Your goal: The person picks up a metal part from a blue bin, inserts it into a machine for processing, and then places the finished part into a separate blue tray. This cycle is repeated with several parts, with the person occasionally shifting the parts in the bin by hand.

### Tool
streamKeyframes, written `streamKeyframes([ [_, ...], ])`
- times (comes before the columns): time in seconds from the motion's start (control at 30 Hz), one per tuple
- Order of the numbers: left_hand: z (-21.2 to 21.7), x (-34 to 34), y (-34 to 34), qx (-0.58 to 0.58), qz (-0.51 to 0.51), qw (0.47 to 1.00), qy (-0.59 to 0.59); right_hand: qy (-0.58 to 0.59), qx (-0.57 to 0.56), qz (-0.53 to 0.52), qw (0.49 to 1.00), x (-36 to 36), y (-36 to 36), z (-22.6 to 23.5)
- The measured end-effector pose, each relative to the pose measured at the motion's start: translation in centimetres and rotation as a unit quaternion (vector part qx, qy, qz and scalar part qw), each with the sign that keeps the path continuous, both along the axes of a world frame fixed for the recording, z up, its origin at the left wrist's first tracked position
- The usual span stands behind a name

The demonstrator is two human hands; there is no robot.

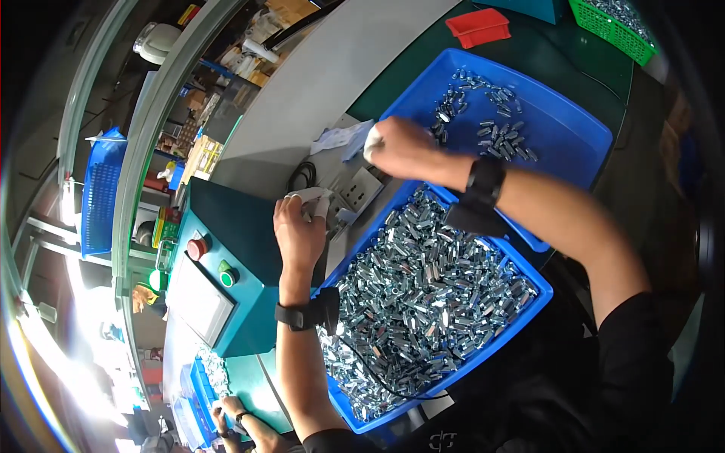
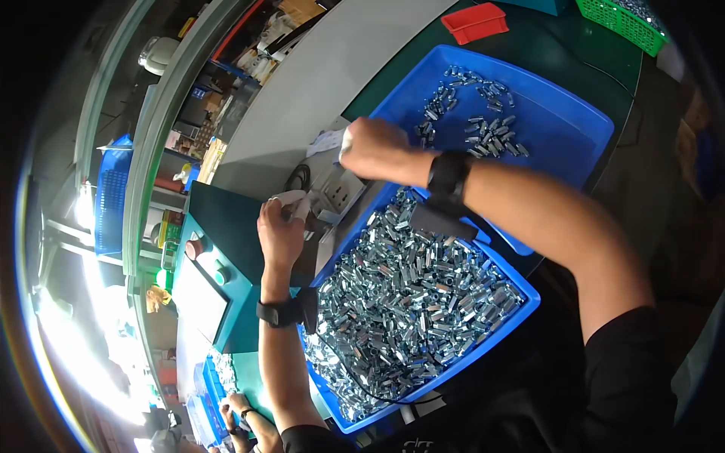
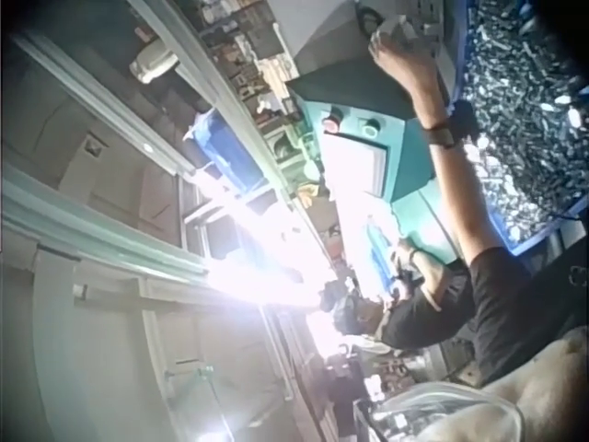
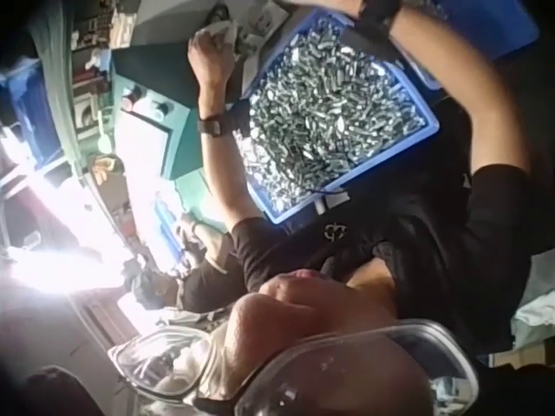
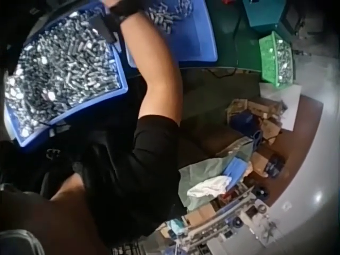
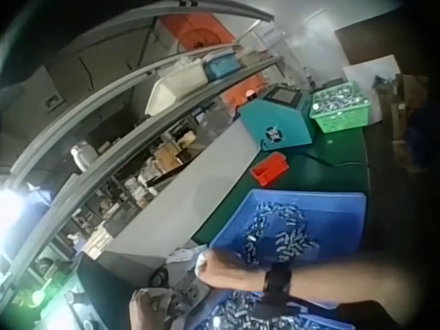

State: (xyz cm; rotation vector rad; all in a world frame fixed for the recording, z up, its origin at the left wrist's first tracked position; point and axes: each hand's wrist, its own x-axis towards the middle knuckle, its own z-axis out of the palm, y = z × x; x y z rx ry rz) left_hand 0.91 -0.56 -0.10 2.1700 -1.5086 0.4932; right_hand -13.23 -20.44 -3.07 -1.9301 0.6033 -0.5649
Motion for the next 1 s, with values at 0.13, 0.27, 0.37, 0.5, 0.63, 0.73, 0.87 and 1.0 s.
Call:
streamKeyframes([
  [0.13,-0.6,0.3,-0.5,0.052,0.006,0.998,-0.045,-0.112,-0.277,-0.098,0.949,0.4,1.4,-2.0],
  [0.27,-0.4,0.4,0.0,0.083,0.025,0.995,-0.055,0.056,-0.196,-0.088,0.975,-0.3,1.2,-3.1],
  [0.37,0.0,0.3,-0.2,0.092,0.023,0.994,-0.053,0.022,-0.221,-0.102,0.970,-0.3,1.7,-4.0],
  [0.5,0.4,-0.3,0.2,0.101,-0.001,0.991,-0.085,0.023,-0.222,-0.091,0.971,-0.7,2.0,-3.7],
  [0.63,0.7,-2.7,0.9,0.072,-0.013,0.990,-0.121,0.040,-0.165,-0.072,0.983,-0.9,2.6,-2.9],
  [0.73,0.6,-5.6,3.0,0.052,0.006,0.995,-0.087,0.024,-0.186,-0.093,0.978,-0.8,2.7,-3.3],
  [0.87,-0.7,-8.9,6.6,0.106,-0.007,0.994,0.034,0.052,-0.184,-0.087,0.978,-0.7,2.8,-2.0],
  [1.0,-2.7,-9.5,9.0,0.161,-0.011,0.981,0.109,-0.009,-0.141,0.015,0.990,0.5,5.3,0.4],
])
